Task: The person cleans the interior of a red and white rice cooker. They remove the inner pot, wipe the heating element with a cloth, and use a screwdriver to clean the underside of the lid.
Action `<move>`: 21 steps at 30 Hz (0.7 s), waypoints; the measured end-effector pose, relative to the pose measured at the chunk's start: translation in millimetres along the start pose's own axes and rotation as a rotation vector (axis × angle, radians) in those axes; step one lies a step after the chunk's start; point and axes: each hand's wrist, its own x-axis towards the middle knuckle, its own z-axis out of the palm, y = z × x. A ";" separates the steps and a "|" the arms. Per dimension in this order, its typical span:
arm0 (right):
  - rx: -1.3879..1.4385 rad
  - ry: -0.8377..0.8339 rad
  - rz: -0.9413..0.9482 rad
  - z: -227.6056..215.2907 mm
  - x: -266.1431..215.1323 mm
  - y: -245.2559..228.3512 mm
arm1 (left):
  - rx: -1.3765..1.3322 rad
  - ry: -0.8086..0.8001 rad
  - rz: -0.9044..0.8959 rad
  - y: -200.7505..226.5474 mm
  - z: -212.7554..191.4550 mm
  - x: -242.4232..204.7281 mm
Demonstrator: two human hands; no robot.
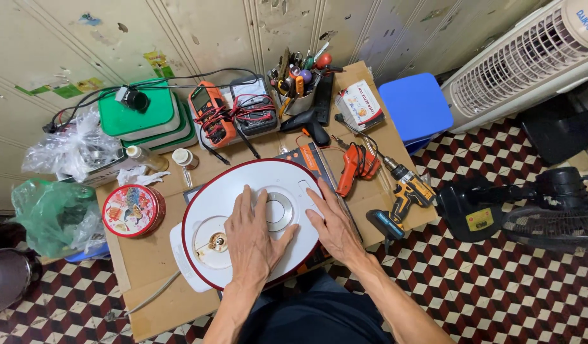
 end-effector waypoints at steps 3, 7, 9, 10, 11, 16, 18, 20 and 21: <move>0.223 0.127 0.077 -5.9 -4.5 -0.2 | -0.006 0.028 0.039 2.4 1.6 -3.3; 0.279 0.072 0.146 -18.0 -4.1 -18.8 | -0.020 0.072 0.031 8.3 -11.4 -7.2; 0.264 0.113 0.116 -24.7 -7.6 -38.7 | -0.030 0.091 -0.028 7.6 -17.6 -13.7; 0.266 0.104 0.110 -28.2 -10.5 -51.3 | -0.025 0.096 -0.036 10.8 -28.8 -16.2; 0.262 0.129 0.019 -32.5 -14.4 -63.3 | -0.064 0.122 -0.058 14.7 -39.5 -18.8; 0.243 0.125 -0.289 -44.3 -21.2 -95.7 | -0.082 0.134 -0.048 38.5 -92.7 -39.9; 0.303 0.072 -0.630 -47.4 -7.9 -97.8 | -0.083 0.265 0.049 43.0 -102.7 -52.0; 0.320 0.077 -0.444 -47.3 17.4 -79.7 | -0.079 0.323 -0.022 32.0 -115.3 -64.3; 0.328 0.086 -0.253 -46.6 30.5 -70.7 | -0.081 0.376 -0.089 26.7 -120.8 -71.9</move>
